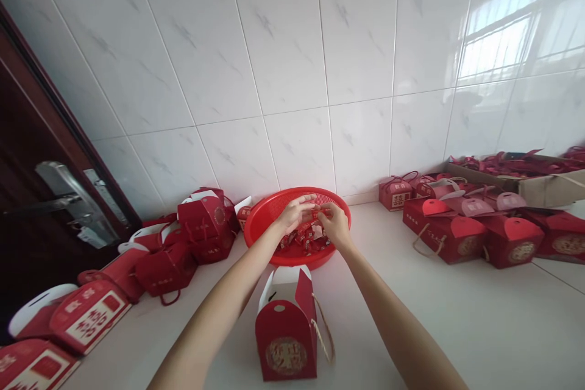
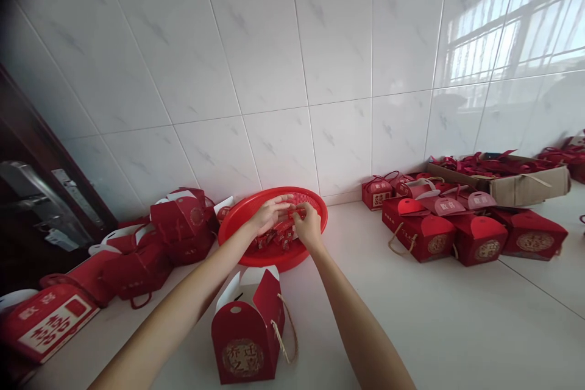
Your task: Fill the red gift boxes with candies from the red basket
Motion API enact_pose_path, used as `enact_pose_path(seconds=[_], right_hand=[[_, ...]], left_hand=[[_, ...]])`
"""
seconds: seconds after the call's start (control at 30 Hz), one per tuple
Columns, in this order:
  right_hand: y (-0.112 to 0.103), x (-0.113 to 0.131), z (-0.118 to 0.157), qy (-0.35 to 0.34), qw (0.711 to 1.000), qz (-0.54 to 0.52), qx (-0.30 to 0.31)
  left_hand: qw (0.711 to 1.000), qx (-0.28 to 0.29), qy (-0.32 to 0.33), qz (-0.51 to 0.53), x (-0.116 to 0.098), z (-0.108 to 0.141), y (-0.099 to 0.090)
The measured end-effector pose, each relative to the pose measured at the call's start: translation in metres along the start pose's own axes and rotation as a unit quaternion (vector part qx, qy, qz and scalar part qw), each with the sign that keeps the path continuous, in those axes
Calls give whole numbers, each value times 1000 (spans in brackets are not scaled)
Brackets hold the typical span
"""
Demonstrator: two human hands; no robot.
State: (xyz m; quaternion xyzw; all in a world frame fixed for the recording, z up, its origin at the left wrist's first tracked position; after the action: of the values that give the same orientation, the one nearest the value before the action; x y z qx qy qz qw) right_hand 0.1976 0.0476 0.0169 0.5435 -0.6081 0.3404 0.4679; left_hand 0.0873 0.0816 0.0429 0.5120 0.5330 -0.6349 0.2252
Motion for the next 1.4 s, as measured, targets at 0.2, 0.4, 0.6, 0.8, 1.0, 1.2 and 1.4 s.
enact_pose_path(seconds=[0.2,0.4,0.6,0.8,1.0,1.2,1.4], right_hand=[[-10,-3,-2,5,999,10,-38],[-7,2,-1,-4,999,-1,-39],[-7,3,-1,-2,999,-42,-35],[-6,9,0,-2,994,-107,-17],[-5,6,-4,2,991,-132,-7],[-7,-6,-7,21,990,-136,-23],[-3,-4,-8,26,993,-115,5]], left_hand=[[982,-8,-51,-181,27,-14,-14],[918,104,-171,-344,83,1,-9],[895,117,-160,-400,86,-2,-3],[918,104,-124,-361,81,-4,-3],[972,14,-11,-235,52,-11,-20],[991,-20,97,-95,14,-10,-22],[990,15,108,86,-1,-2,-10]])
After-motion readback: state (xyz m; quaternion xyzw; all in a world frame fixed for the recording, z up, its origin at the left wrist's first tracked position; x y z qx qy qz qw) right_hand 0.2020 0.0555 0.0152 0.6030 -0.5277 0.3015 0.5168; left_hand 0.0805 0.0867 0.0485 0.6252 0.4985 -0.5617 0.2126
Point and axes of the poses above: each hand's wrist, its own z-axis away from the middle knuckle, its own y-axis out of the palm, x = y × z, the point moved 10 cm from there along -z, towards the middle knuckle, and after that the axes turned 6 degrees about -z, right-handed, at the moved point
